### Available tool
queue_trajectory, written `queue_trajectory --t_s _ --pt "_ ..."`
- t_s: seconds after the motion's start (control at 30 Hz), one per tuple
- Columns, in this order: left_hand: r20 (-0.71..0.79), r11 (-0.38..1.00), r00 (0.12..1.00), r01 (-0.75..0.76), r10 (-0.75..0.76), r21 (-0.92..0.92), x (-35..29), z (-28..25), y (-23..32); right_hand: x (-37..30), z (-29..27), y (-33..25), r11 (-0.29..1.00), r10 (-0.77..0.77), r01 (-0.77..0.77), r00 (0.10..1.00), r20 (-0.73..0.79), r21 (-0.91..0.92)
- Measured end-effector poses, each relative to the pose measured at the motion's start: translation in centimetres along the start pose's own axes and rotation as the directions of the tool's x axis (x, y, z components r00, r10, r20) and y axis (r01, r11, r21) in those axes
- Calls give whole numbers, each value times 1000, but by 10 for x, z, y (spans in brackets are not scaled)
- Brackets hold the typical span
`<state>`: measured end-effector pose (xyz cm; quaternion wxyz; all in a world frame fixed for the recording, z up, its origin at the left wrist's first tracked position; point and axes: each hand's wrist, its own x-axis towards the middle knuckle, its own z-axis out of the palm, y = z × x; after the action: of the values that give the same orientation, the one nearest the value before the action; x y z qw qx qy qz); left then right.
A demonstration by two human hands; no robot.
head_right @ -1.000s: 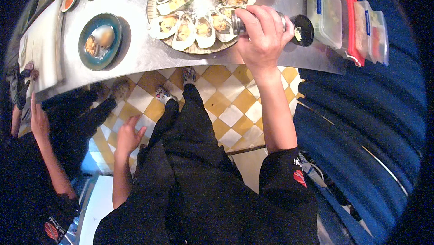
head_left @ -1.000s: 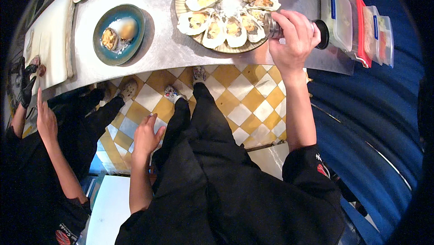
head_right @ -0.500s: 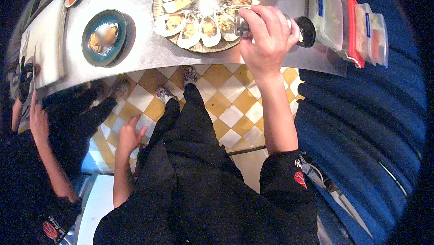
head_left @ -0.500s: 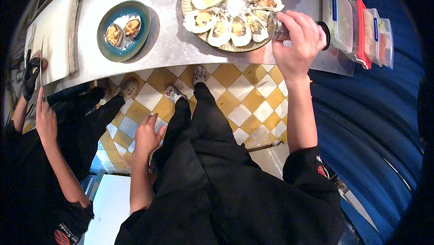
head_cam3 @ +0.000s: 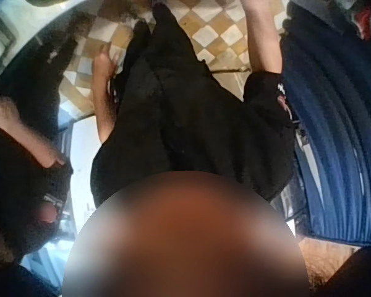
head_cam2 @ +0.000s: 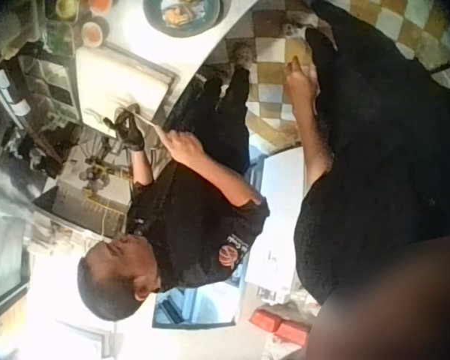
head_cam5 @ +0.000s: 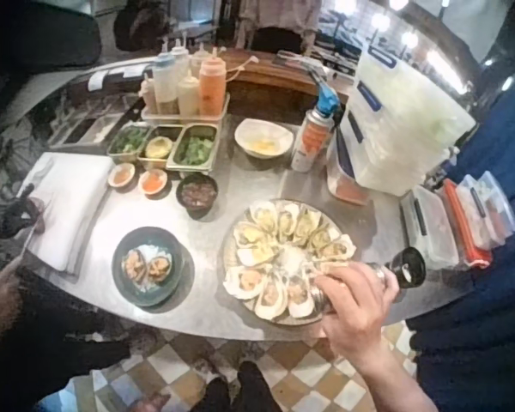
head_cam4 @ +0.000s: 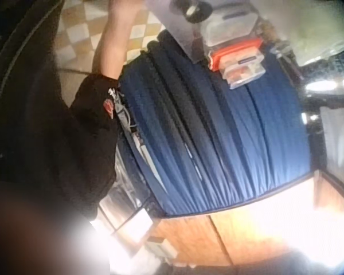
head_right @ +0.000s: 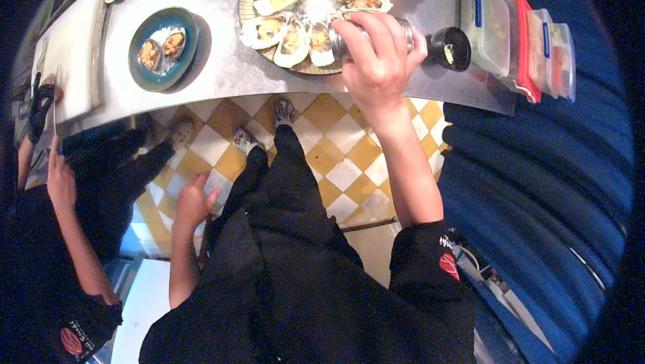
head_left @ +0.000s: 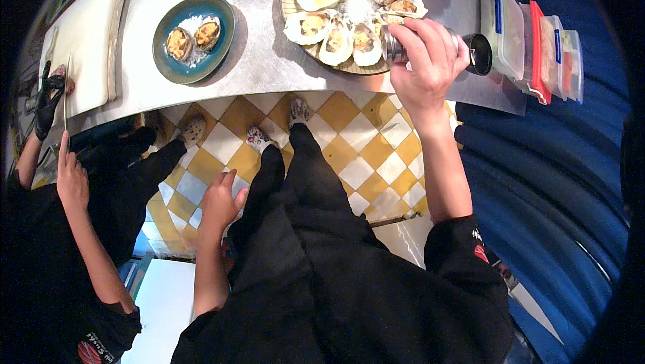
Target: The person assembles and finishes seafood dishes at a kitchen counter. They use a culinary torch to sear scallops, sprinkle salt and toppings on oysters, and handle various containers of ingredients. A coworker slices meat nearby while the person plates and garnishes the seafood.
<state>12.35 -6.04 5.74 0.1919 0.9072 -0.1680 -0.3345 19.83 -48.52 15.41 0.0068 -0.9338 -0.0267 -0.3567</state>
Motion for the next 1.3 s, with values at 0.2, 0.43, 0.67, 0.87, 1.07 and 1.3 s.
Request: queue_trajectory --t_s 0.2,0.43,0.67,0.87,1.07,1.3 --pt "-35 999 999 1 -2 -46 -3 3 -5 16 -10 -5 997 59 -59 998 15 44" --pt "-46 997 999 0 -3 -82 -2 -3 -5 17 8 -25 998 17 -19 1000 22 68" --pt "-9 997 999 48 -49 -55 -12 0 -12 14 18 -26 994 -6 2 999 33 114" --pt "-56 998 998 -10 7 -59 -14 5 -19 23 16 -28 996 15 -17 1000 22 91" --pt "-29 997 1000 11 -13 -81 -11 -1 -14 38 41 -39 989 -73 68 997 28 133" --pt "-19 998 999 44 -45 -47 -17 0 -17 41 45 -35 988 -88 86 996 17 125"
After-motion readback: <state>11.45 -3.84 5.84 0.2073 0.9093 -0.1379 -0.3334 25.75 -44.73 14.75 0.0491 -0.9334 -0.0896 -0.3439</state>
